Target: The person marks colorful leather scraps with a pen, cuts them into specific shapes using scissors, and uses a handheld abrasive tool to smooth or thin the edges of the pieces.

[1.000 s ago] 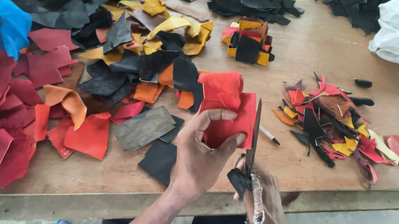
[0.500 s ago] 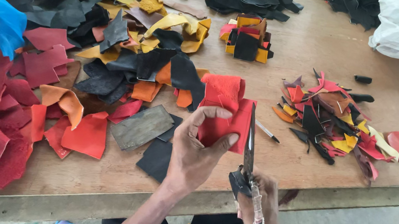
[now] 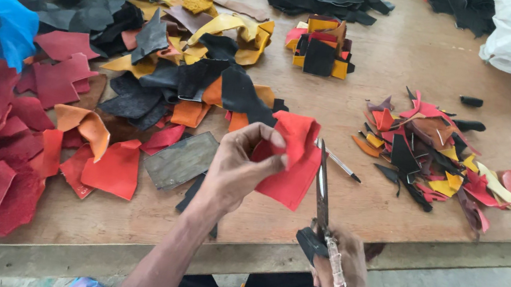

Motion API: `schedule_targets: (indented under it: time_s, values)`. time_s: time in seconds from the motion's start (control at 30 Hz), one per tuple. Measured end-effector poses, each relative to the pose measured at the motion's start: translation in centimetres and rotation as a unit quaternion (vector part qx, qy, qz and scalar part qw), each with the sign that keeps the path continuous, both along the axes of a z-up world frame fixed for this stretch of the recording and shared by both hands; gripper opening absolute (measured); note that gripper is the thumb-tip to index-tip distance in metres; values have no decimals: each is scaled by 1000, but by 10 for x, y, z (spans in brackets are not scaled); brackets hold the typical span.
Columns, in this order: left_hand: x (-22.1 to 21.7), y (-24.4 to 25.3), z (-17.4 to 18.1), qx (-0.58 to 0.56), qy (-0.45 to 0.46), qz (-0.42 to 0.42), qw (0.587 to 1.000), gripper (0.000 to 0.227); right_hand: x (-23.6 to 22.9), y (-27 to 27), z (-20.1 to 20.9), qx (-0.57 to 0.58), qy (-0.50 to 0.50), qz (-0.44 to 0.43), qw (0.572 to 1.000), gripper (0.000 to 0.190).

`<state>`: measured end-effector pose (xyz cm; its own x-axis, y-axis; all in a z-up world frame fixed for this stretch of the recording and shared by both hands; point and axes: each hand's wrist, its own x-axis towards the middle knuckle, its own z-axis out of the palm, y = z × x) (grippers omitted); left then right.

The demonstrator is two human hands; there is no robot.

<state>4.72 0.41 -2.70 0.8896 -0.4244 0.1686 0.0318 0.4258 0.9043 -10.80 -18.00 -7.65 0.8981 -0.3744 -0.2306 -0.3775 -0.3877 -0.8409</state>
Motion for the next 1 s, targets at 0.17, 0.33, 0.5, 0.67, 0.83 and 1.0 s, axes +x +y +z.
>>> schedule_targets:
  time_s: [0.17, 0.33, 0.5, 0.67, 0.83, 1.0]
  values:
    - [16, -12, -14, 59, -136, 105, 983, 21, -10, 3, 10, -14, -90, 60, 994, 30]
    - [11, -4, 3, 102, -225, 17, 969, 13, -8, 8, 17, 86, 37, -24, 995, 12]
    - [16, 11, 36, 142, -219, -177, 949, 42, -10, 3, 21, 79, 74, -21, 994, 11]
    - [30, 25, 55, 247, -267, -181, 914, 73, -15, -12, 29, 19, 38, 60, 997, 10]
    - [37, 36, 63, 224, -252, -274, 901, 74, -19, -21, 43, -109, -83, 208, 968, 26]
    - [39, 39, 67, 252, -278, -330, 866, 71, -19, -15, 58, -128, -46, 237, 962, 26]
